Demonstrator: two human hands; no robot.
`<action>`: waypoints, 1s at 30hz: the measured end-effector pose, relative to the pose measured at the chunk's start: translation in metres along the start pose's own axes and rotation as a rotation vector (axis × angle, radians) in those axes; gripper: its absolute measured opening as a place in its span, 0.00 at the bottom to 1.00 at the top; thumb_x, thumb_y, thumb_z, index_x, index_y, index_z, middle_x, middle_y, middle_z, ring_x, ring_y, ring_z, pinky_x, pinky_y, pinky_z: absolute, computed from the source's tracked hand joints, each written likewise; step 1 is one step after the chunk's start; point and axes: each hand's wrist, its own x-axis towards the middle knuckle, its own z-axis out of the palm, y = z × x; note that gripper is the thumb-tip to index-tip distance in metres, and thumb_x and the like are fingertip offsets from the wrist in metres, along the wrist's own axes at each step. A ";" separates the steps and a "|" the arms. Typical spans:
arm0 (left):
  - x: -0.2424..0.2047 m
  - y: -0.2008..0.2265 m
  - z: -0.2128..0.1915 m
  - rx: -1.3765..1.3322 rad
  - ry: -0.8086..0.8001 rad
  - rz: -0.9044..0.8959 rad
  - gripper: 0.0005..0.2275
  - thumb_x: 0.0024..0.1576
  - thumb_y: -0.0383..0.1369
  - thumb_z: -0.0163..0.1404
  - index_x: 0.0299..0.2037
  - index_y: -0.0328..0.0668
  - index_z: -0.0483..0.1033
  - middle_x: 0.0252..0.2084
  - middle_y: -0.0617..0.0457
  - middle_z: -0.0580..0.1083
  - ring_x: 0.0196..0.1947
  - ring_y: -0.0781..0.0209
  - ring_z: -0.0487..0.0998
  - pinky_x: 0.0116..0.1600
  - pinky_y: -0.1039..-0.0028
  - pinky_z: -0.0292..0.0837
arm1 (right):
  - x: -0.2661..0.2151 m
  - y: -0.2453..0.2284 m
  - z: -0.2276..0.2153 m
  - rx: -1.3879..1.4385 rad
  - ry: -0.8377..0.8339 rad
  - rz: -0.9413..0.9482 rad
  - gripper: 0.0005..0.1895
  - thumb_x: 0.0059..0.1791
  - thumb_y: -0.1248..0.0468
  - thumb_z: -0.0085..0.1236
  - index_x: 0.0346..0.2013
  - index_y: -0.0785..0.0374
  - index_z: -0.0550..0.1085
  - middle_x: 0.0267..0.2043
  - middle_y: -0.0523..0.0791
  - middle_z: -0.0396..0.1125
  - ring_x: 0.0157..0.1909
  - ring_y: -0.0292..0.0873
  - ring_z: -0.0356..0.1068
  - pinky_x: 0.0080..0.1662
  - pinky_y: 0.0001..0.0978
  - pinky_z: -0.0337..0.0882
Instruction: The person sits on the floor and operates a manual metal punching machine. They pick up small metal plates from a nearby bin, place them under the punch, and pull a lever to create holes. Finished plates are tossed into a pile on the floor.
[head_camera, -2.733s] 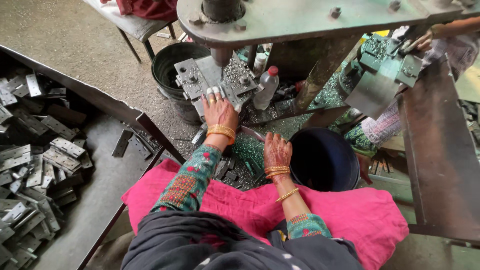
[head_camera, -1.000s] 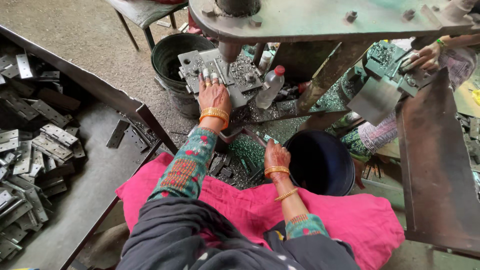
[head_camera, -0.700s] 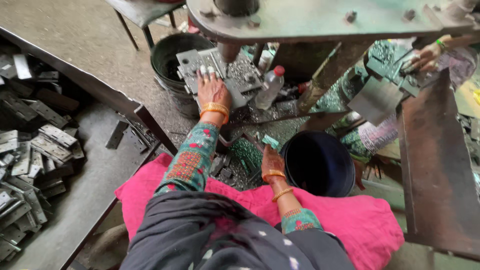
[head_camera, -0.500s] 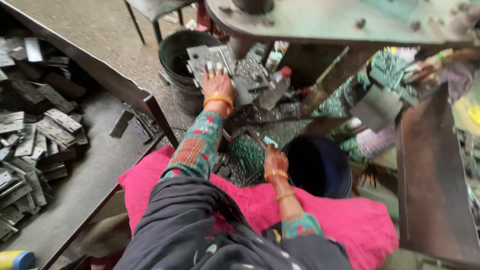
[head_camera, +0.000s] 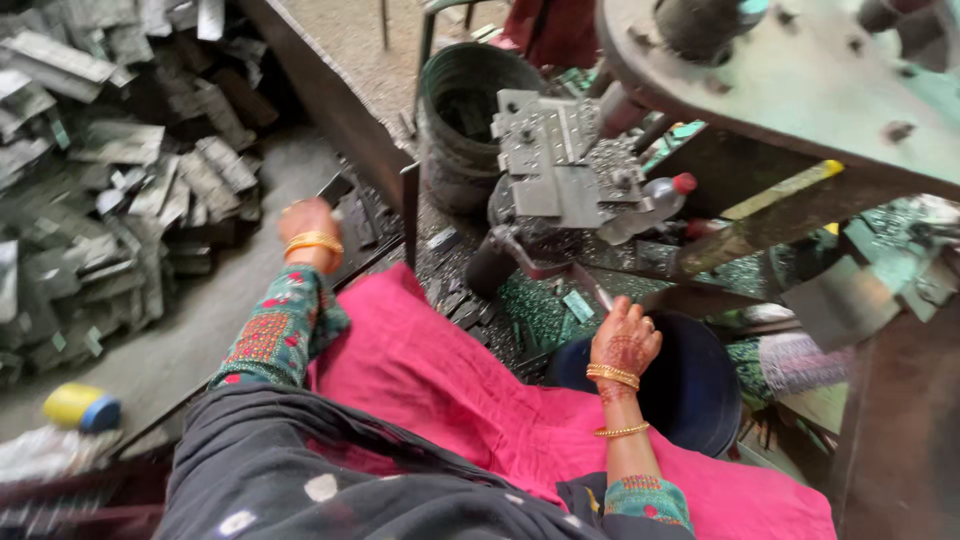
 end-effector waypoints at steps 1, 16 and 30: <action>0.013 -0.010 0.016 -0.028 0.171 0.016 0.12 0.47 0.30 0.59 0.42 0.38 0.81 0.45 0.40 0.79 0.47 0.43 0.81 0.48 0.59 0.78 | 0.001 0.000 0.000 0.010 -0.007 -0.006 0.06 0.53 0.61 0.48 0.42 0.54 0.72 0.38 0.43 0.70 0.43 0.47 0.73 0.44 0.45 0.70; -0.038 -0.029 0.071 -0.492 0.427 -0.055 0.16 0.48 0.32 0.65 0.46 0.36 0.83 0.43 0.35 0.78 0.47 0.35 0.76 0.53 0.53 0.71 | 0.002 -0.001 -0.008 0.120 -0.045 0.022 0.13 0.48 0.61 0.57 0.47 0.55 0.72 0.42 0.43 0.70 0.47 0.48 0.72 0.47 0.45 0.68; -0.167 0.150 -0.094 -1.586 -0.142 0.319 0.14 0.56 0.23 0.55 0.53 0.35 0.77 0.45 0.51 0.79 0.43 0.65 0.81 0.47 0.77 0.79 | -0.004 -0.019 -0.090 0.948 0.033 0.010 0.28 0.51 0.55 0.58 0.65 0.59 0.67 0.58 0.51 0.69 0.56 0.57 0.70 0.55 0.48 0.69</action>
